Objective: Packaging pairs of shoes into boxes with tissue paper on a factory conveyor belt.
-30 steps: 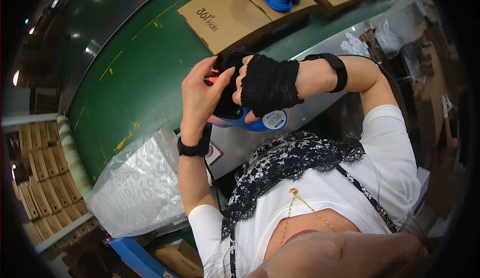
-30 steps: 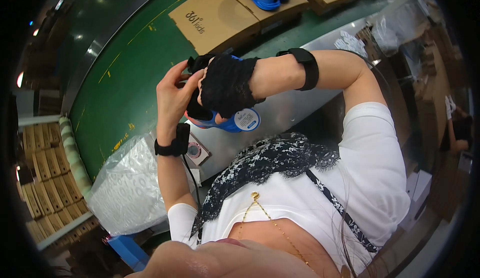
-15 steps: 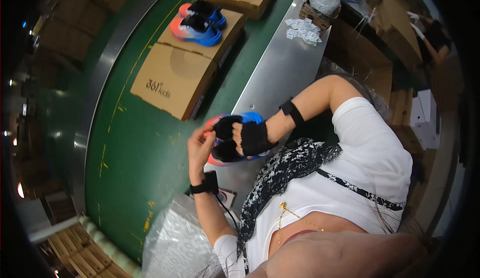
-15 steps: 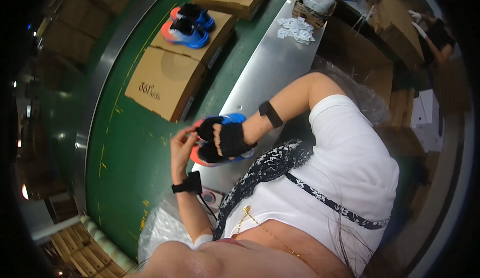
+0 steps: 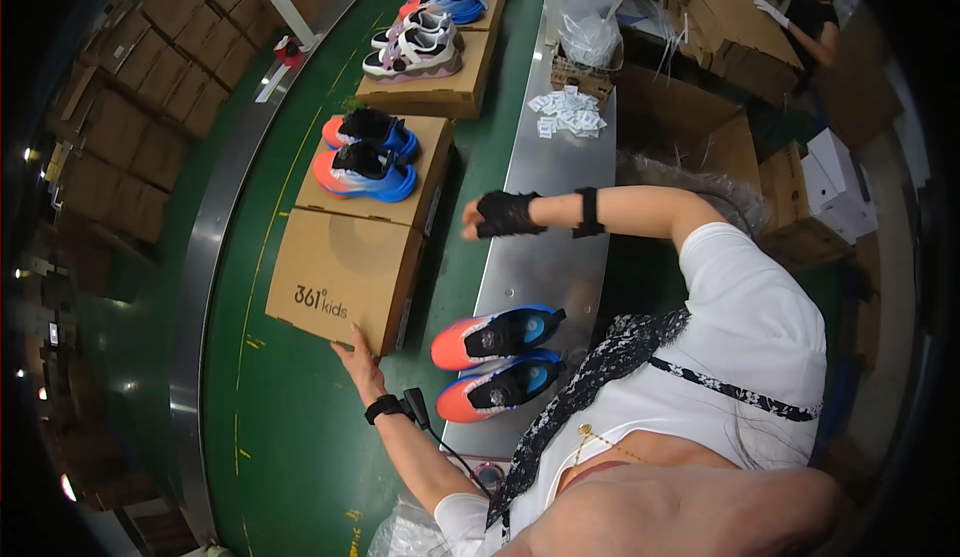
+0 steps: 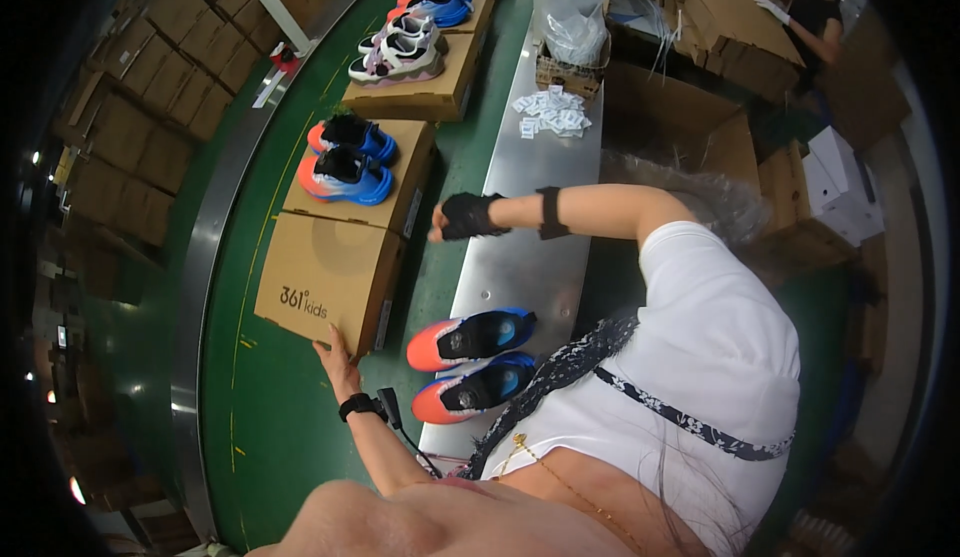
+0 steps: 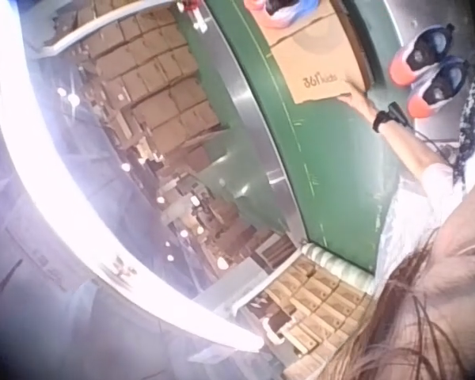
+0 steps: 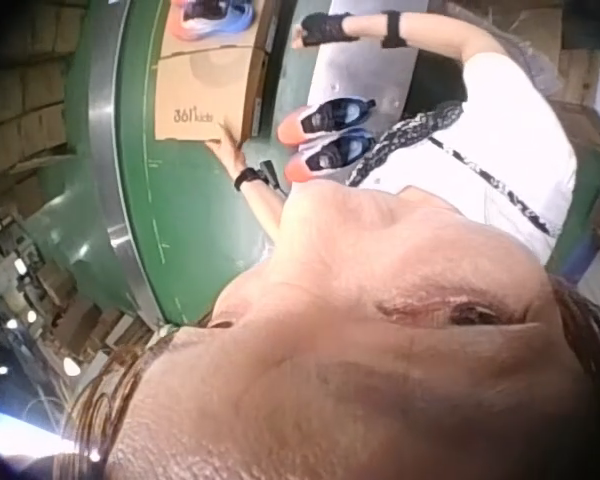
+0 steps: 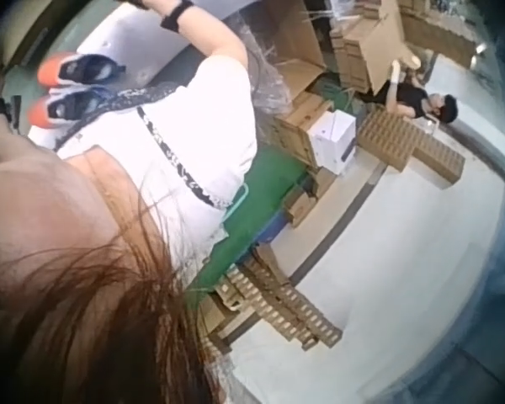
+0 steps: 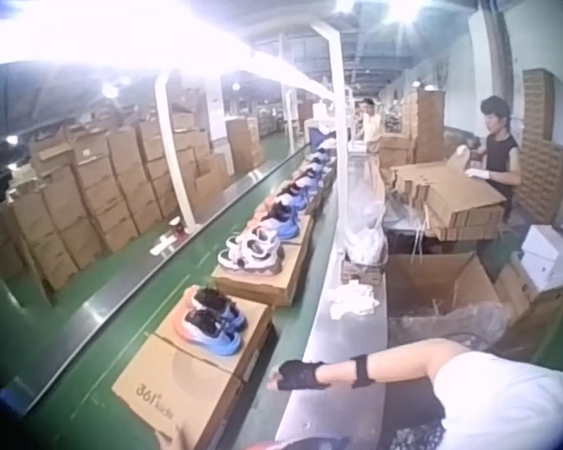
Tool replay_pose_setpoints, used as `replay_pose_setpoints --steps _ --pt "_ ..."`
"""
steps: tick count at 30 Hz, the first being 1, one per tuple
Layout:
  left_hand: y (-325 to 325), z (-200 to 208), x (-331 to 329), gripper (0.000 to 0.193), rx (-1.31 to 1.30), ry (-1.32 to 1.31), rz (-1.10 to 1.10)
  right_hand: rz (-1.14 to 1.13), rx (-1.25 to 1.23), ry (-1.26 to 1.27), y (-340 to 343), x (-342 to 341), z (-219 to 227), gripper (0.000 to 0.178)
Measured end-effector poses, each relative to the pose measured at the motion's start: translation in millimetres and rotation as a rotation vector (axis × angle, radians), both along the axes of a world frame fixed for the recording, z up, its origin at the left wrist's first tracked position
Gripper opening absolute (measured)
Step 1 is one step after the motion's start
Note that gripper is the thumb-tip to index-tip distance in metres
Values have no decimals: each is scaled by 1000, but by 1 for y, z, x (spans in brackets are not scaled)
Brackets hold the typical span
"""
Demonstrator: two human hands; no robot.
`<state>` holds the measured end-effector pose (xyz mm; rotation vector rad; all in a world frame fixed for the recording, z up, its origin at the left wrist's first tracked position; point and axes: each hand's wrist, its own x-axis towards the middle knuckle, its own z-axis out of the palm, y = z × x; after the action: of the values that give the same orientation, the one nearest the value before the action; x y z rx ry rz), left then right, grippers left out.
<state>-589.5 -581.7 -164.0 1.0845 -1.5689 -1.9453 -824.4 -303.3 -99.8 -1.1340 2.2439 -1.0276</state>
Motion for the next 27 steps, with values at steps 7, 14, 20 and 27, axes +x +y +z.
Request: replay_pose_setpoints --steps 7,14,20,27 --pt "8 -1 8 64 38 130 -108 -549 49 -644 -72 -125 -64 61" --pt "40 31 -24 71 22 -9 -81 -832 -96 -574 -50 -195 -30 53" --pt "86 67 -102 72 51 -13 -177 -1066 -163 -556 -26 -217 -13 47" --pt "132 97 -204 74 52 -25 -274 -660 -197 383 16 -206 30 37"
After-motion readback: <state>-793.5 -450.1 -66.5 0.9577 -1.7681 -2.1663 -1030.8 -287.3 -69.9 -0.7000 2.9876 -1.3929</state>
